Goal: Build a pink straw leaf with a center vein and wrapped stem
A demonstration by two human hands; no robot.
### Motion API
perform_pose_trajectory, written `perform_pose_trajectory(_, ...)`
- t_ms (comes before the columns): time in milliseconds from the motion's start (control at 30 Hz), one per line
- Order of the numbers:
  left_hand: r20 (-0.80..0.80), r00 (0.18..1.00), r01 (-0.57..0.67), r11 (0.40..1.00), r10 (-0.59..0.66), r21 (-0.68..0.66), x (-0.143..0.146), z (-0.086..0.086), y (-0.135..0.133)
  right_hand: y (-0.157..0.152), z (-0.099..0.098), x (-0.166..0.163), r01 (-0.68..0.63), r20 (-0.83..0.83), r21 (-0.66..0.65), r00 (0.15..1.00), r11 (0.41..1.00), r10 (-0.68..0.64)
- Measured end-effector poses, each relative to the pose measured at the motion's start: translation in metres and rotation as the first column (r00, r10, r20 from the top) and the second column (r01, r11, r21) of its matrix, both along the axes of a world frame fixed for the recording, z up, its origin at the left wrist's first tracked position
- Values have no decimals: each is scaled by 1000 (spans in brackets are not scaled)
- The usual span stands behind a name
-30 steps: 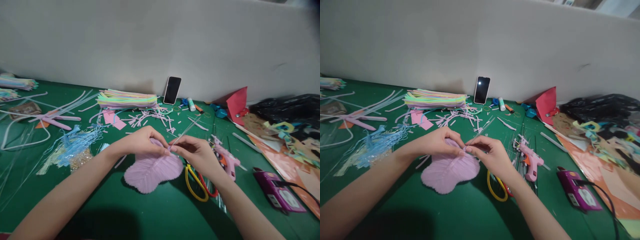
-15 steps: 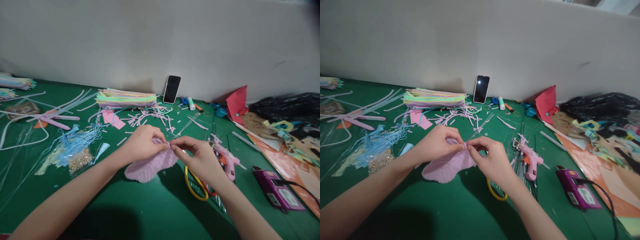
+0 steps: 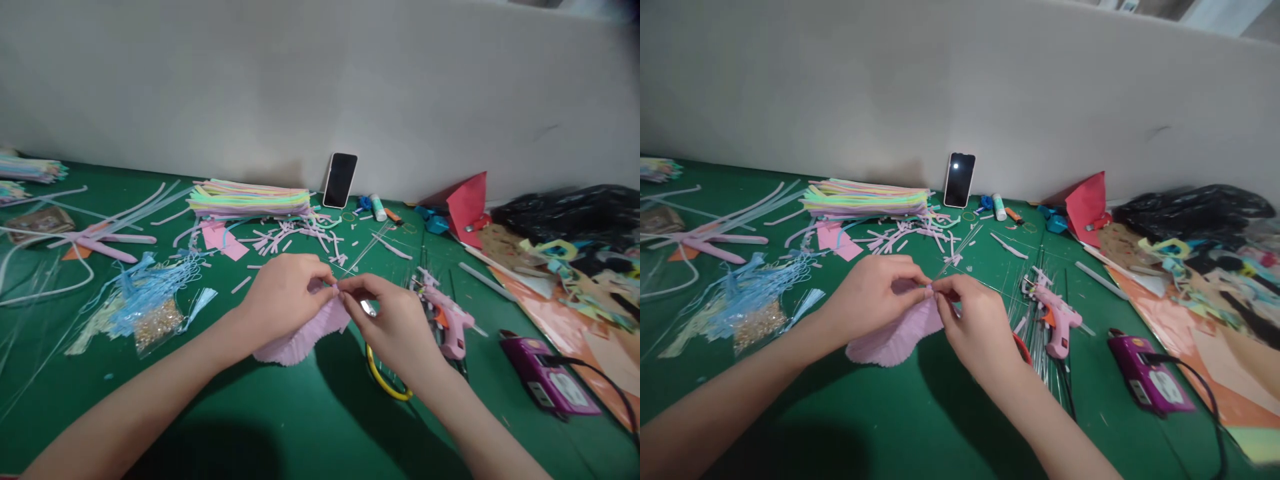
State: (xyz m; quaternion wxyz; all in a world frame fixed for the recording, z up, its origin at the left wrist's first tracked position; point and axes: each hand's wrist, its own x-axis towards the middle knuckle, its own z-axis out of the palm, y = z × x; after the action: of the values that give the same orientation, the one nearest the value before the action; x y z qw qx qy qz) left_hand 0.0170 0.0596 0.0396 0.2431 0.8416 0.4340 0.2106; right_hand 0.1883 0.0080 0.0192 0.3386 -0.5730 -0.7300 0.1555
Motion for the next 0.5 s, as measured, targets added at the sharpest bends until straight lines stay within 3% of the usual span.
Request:
perform_pose_trajectory(167,-13,1000,18,998,-17,61,-1,-3,2,0,-3,-2,109,-56,17,993,994,-108)
perform_pose_trajectory(300,-21,1000,8,997,-7,77,-4,-6,7,0,-6,2,-35,172,41,985,999,27)
perform_pose_trajectory(400,-28,1000,-7,998,9,66,-5,-7,11,-2,-4,9,-99,458,146,889,984,22)
perform_pose_trajectory(500,-36,999,6,999,-5,47,-5,-7,14,-5,10,16,-203,710,246,703,948,-34)
